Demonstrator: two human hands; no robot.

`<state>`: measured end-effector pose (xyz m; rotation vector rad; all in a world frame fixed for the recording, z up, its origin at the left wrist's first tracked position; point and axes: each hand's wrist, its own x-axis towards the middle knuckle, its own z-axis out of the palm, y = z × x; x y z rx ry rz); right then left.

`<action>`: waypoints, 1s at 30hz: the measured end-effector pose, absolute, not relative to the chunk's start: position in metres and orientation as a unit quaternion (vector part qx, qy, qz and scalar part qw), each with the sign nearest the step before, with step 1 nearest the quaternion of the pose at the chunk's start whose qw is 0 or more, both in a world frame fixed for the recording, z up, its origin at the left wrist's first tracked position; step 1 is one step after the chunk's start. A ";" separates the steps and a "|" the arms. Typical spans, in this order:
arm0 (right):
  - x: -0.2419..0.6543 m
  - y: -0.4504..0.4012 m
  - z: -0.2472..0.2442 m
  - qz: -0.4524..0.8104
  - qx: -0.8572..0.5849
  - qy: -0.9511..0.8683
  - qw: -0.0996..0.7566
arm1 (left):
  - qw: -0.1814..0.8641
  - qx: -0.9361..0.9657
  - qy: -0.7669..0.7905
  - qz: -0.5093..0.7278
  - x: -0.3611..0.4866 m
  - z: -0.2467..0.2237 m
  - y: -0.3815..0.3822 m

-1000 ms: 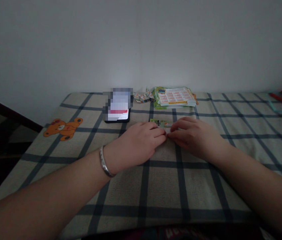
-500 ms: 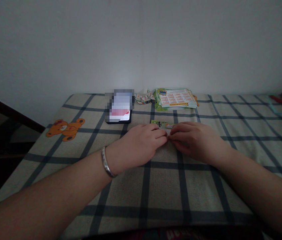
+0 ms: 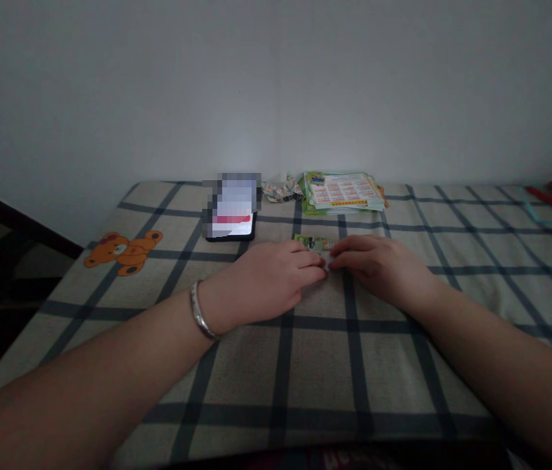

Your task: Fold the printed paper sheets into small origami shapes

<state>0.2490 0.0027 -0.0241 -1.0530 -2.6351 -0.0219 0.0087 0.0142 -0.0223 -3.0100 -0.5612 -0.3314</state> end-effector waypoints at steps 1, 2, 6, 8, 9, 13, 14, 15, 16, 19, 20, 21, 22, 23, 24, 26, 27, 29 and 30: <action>0.249 0.004 -0.024 -0.003 -0.362 -0.919 0.155 | 0.034 -0.977 -0.182 -0.104 0.009 -0.023 0.014; 0.249 0.004 -0.025 0.002 -0.357 -0.921 0.158 | 0.038 -0.977 -0.182 -0.100 0.009 -0.023 0.014; 0.248 0.005 -0.024 0.009 -0.356 -0.921 0.155 | 0.054 -0.976 -0.190 -0.089 0.010 -0.023 0.013; 0.247 0.005 -0.024 0.006 -0.359 -0.921 0.150 | 0.062 -0.975 -0.192 -0.088 0.011 -0.022 0.011; 0.247 0.005 -0.023 0.003 -0.359 -0.921 0.148 | 0.068 -0.975 -0.192 -0.088 0.012 -0.022 0.011; 0.251 0.005 -0.024 -0.010 -0.348 -0.926 0.149 | 0.085 -0.973 -0.195 -0.088 0.014 -0.022 0.008; 0.252 0.005 -0.024 -0.008 -0.344 -0.927 0.149 | 0.086 -0.973 -0.195 -0.086 0.014 -0.022 0.008; 0.254 0.005 -0.025 -0.004 -0.339 -0.929 0.149 | 0.087 -0.973 -0.195 -0.085 0.014 -0.023 0.008; 0.255 0.006 -0.025 0.000 -0.336 -0.930 0.148 | 0.089 -0.974 -0.193 -0.084 0.014 -0.023 0.008; 0.257 0.006 -0.026 -0.007 -0.352 -0.922 0.158 | 0.097 -0.973 -0.190 -0.082 0.013 -0.023 0.009; 0.257 0.005 -0.026 -0.014 -0.362 -0.918 0.161 | 0.099 -0.974 -0.189 -0.080 0.013 -0.023 0.009; 0.256 0.005 -0.026 -0.018 -0.369 -0.915 0.161 | 0.100 -0.974 -0.189 -0.079 0.012 -0.023 0.009; 0.256 0.005 -0.025 -0.020 -0.373 -0.914 0.160 | 0.099 -0.974 -0.189 -0.079 0.012 -0.023 0.010; 0.255 0.005 -0.025 -0.019 -0.372 -0.915 0.157 | 0.098 -0.973 -0.190 -0.081 0.012 -0.024 0.010; 0.255 0.005 -0.025 -0.018 -0.369 -0.916 0.155 | 0.098 -0.973 -0.190 -0.085 0.012 -0.024 0.011; 0.254 0.006 -0.025 -0.016 -0.365 -0.918 0.156 | 0.099 -0.973 -0.189 -0.092 0.012 -0.025 0.011; 0.255 0.006 -0.025 -0.015 -0.365 -0.918 0.156 | 0.099 -0.973 -0.188 -0.094 0.012 -0.025 0.011; 0.255 0.008 -0.025 -0.009 -0.365 -0.918 0.153 | 0.097 -0.973 -0.189 -0.094 0.013 -0.026 0.010; 0.255 0.008 -0.025 -0.006 -0.366 -0.918 0.151 | 0.095 -0.972 -0.193 -0.095 0.013 -0.027 0.010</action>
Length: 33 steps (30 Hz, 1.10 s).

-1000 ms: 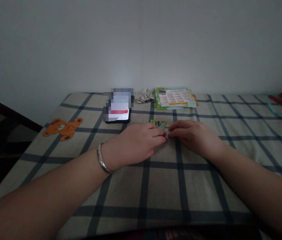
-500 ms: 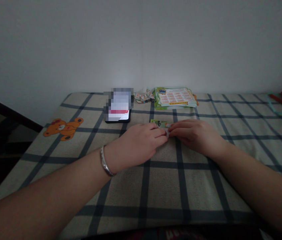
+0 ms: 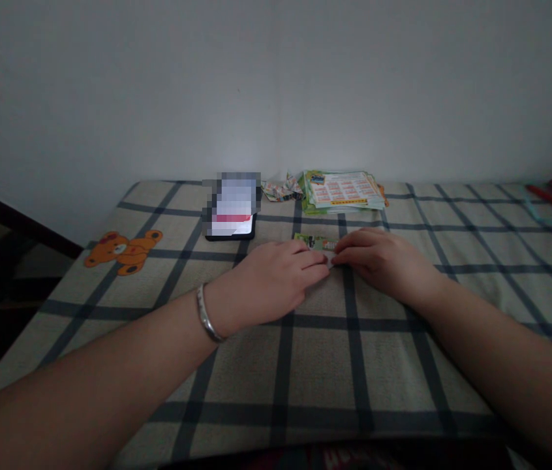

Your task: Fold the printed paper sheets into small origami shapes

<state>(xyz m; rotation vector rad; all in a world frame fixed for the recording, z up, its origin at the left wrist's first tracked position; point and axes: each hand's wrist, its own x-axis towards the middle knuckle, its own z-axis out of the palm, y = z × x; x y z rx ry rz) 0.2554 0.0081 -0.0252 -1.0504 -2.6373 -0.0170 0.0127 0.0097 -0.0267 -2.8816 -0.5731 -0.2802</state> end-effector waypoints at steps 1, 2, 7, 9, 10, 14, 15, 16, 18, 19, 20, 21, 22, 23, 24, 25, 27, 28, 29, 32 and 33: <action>0.256 0.009 -0.025 -0.003 -0.366 -0.919 0.148 | 0.093 -0.971 -0.197 -0.095 0.013 -0.027 0.009; 0.256 0.009 -0.025 -0.002 -0.366 -0.919 0.146 | 0.093 -0.971 -0.200 -0.094 0.013 -0.027 0.008; 0.255 0.009 -0.026 -0.004 -0.369 -0.918 0.146 | 0.092 -0.971 -0.203 -0.089 0.014 -0.026 0.006; 0.254 0.008 -0.026 -0.029 -0.370 -0.916 0.151 | 0.082 -0.971 -0.209 -0.085 0.014 -0.026 0.007; 0.253 0.008 -0.026 -0.048 -0.367 -0.916 0.156 | 0.078 -0.971 -0.212 -0.084 0.014 -0.026 0.007; 0.251 0.009 -0.023 -0.080 -0.334 -0.925 0.161 | 0.073 -0.968 -0.222 -0.087 0.015 -0.026 0.005; 0.251 0.009 -0.022 -0.074 -0.325 -0.930 0.156 | 0.075 -0.967 -0.225 -0.089 0.015 -0.025 0.005; 0.250 0.009 -0.021 -0.070 -0.316 -0.934 0.150 | 0.078 -0.967 -0.228 -0.090 0.016 -0.025 0.004; 0.249 0.009 -0.019 -0.073 -0.295 -0.942 0.146 | 0.083 -0.965 -0.233 -0.088 0.016 -0.023 0.003; 0.249 0.009 -0.018 -0.079 -0.284 -0.944 0.147 | 0.085 -0.965 -0.234 -0.087 0.016 -0.023 0.003; 0.250 0.008 -0.018 -0.084 -0.276 -0.946 0.149 | 0.085 -0.965 -0.233 -0.085 0.016 -0.022 0.003; 0.250 0.008 -0.017 -0.086 -0.271 -0.947 0.150 | 0.085 -0.965 -0.233 -0.084 0.015 -0.022 0.003; 0.250 0.007 -0.017 -0.085 -0.269 -0.948 0.149 | 0.085 -0.965 -0.232 -0.085 0.015 -0.023 0.003; 0.251 0.006 -0.017 -0.084 -0.271 -0.948 0.145 | 0.085 -0.965 -0.232 -0.087 0.014 -0.023 0.003; 0.251 0.005 -0.016 -0.085 -0.276 -0.947 0.140 | 0.085 -0.965 -0.232 -0.090 0.014 -0.023 0.003; 0.251 0.004 -0.016 -0.089 -0.284 -0.945 0.135 | 0.084 -0.964 -0.233 -0.091 0.013 -0.024 0.004; 0.251 0.003 -0.016 -0.101 -0.307 -0.938 0.127 | 0.081 -0.965 -0.234 -0.091 0.013 -0.025 0.004; 0.251 0.002 -0.016 -0.104 -0.321 -0.933 0.125 | 0.079 -0.965 -0.233 -0.088 0.012 -0.025 0.004; 0.251 0.001 -0.015 -0.106 -0.333 -0.929 0.122 | 0.077 -0.966 -0.231 -0.085 0.012 -0.025 0.005; 0.251 0.000 -0.015 -0.107 -0.356 -0.921 0.113 | 0.074 -0.968 -0.224 -0.081 0.013 -0.025 0.005; 0.251 0.000 -0.015 -0.108 -0.361 -0.919 0.111 | 0.073 -0.969 -0.222 -0.080 0.013 -0.025 0.005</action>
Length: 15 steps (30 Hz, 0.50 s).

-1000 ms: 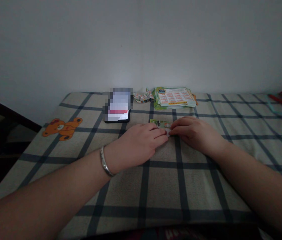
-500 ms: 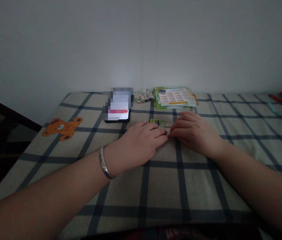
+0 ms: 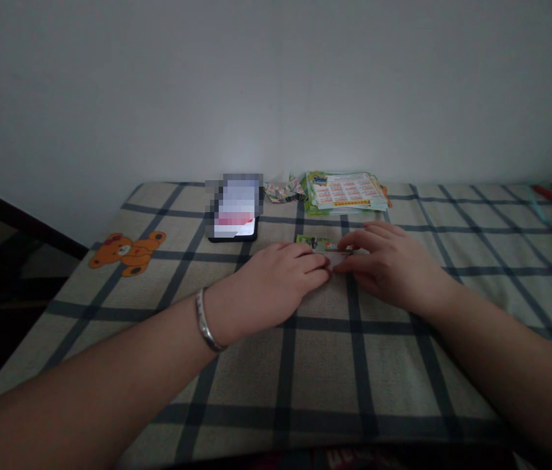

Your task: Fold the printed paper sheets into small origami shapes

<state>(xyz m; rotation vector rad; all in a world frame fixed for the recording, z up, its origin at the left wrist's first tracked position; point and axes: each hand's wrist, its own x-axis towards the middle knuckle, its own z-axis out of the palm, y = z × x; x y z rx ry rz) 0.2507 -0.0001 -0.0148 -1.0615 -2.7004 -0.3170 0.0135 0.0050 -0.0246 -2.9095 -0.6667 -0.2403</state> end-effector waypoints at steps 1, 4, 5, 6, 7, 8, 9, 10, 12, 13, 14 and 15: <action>0.251 0.000 -0.015 -0.109 -0.366 -0.918 0.111 | 0.073 -0.969 -0.222 -0.078 0.014 -0.024 0.005; 0.253 0.000 -0.013 -0.109 -0.375 -0.914 0.109 | 0.071 -0.970 -0.217 -0.077 0.015 -0.022 0.004; 0.254 0.001 -0.013 -0.108 -0.376 -0.914 0.106 | 0.071 -0.971 -0.215 -0.076 0.015 -0.021 0.004; 0.255 0.001 -0.012 -0.105 -0.378 -0.914 0.103 | 0.070 -0.972 -0.211 -0.075 0.015 -0.020 0.003; 0.255 0.001 -0.012 -0.102 -0.380 -0.914 0.098 | 0.069 -0.973 -0.207 -0.074 0.015 -0.019 0.003; 0.256 0.002 -0.011 -0.098 -0.382 -0.914 0.094 | 0.068 -0.974 -0.205 -0.071 0.015 -0.019 0.003; 0.257 0.002 -0.011 -0.093 -0.386 -0.914 0.090 | 0.067 -0.974 -0.204 -0.070 0.015 -0.019 0.003; 0.257 0.002 -0.011 -0.089 -0.389 -0.913 0.088 | 0.067 -0.974 -0.204 -0.070 0.014 -0.018 0.003; 0.258 0.003 -0.011 -0.078 -0.393 -0.912 0.086 | 0.063 -0.974 -0.205 -0.070 0.014 -0.019 0.004; 0.259 0.003 -0.010 -0.074 -0.395 -0.912 0.085 | 0.060 -0.974 -0.206 -0.072 0.014 -0.019 0.004; 0.259 0.004 -0.010 -0.069 -0.397 -0.911 0.083 | 0.057 -0.974 -0.207 -0.072 0.013 -0.019 0.004; 0.260 0.004 -0.010 -0.065 -0.399 -0.911 0.081 | 0.054 -0.974 -0.207 -0.074 0.013 -0.019 0.004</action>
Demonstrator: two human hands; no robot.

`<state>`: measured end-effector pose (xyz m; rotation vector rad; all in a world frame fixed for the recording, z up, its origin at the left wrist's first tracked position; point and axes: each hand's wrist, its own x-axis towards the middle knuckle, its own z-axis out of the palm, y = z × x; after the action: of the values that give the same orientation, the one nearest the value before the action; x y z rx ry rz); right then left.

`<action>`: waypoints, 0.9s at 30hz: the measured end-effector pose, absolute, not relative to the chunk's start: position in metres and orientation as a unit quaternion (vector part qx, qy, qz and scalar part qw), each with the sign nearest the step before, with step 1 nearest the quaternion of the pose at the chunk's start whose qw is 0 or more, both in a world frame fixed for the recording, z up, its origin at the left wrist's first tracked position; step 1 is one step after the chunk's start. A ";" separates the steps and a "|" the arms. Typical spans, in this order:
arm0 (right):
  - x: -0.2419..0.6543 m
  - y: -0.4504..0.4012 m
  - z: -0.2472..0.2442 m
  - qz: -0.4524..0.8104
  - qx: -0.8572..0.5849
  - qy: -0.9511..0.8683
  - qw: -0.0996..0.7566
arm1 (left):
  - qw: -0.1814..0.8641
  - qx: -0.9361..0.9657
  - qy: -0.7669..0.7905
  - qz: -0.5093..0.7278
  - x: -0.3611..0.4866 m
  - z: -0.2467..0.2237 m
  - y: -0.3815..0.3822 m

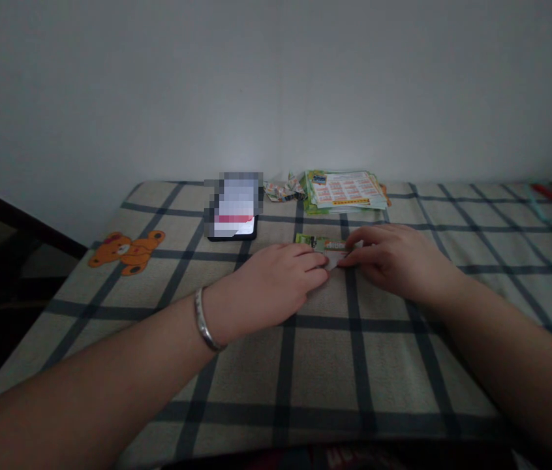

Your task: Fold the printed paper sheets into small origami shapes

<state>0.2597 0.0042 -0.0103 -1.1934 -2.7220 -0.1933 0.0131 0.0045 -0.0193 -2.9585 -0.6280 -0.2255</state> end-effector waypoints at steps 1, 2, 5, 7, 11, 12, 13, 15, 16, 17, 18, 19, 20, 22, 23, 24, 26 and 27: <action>0.260 0.005 -0.010 -0.060 -0.402 -0.910 0.080 | 0.052 -0.974 -0.207 -0.076 0.013 -0.020 0.005; 0.261 0.005 -0.010 -0.055 -0.405 -0.909 0.080 | 0.051 -0.974 -0.207 -0.077 0.013 -0.020 0.005; 0.262 0.005 -0.009 -0.050 -0.417 -0.904 0.080 | 0.047 -0.974 -0.207 -0.078 0.013 -0.021 0.005; 0.262 0.004 -0.008 -0.058 -0.424 -0.900 0.081 | 0.043 -0.974 -0.208 -0.078 0.013 -0.021 0.006; 0.263 0.004 -0.007 -0.070 -0.436 -0.894 0.071 | 0.042 -0.973 -0.212 -0.083 0.012 -0.022 0.007; 0.263 0.005 -0.007 -0.069 -0.441 -0.892 0.070 | 0.044 -0.973 -0.211 -0.083 0.011 -0.022 0.007; 0.264 0.005 -0.008 -0.068 -0.446 -0.889 0.071 | 0.045 -0.973 -0.210 -0.083 0.011 -0.022 0.007; 0.267 0.007 -0.008 -0.067 -0.459 -0.883 0.075 | 0.049 -0.973 -0.210 -0.086 0.011 -0.021 0.006; 0.268 0.008 -0.009 -0.069 -0.466 -0.879 0.075 | 0.050 -0.973 -0.209 -0.088 0.011 -0.020 0.005; 0.270 0.008 -0.009 -0.071 -0.472 -0.876 0.073 | 0.050 -0.973 -0.209 -0.089 0.011 -0.020 0.005; 0.272 0.009 -0.009 -0.076 -0.477 -0.873 0.071 | 0.048 -0.972 -0.210 -0.089 0.011 -0.019 0.004; 0.273 0.010 -0.009 -0.082 -0.482 -0.870 0.068 | 0.046 -0.972 -0.211 -0.088 0.011 -0.019 0.004; 0.275 0.011 -0.009 -0.089 -0.483 -0.869 0.063 | 0.044 -0.972 -0.212 -0.085 0.012 -0.019 0.004; 0.276 0.011 -0.008 -0.103 -0.478 -0.871 0.051 | 0.038 -0.972 -0.217 -0.076 0.012 -0.018 0.003; 0.276 0.010 -0.008 -0.109 -0.473 -0.873 0.044 | 0.036 -0.972 -0.221 -0.073 0.012 -0.018 0.003; 0.275 0.009 -0.007 -0.115 -0.470 -0.875 0.038 | 0.035 -0.971 -0.226 -0.073 0.012 -0.017 0.003; 0.272 0.007 -0.007 -0.125 -0.466 -0.875 0.030 | 0.030 -0.968 -0.238 -0.071 0.011 -0.016 0.003; 0.271 0.006 -0.006 -0.128 -0.465 -0.876 0.030 | 0.027 -0.967 -0.244 -0.070 0.011 -0.015 0.004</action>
<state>0.2706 0.0061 -0.0065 -1.4328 -2.6989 -0.3951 0.0107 0.0038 -0.0151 -2.9865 -0.7530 -0.2174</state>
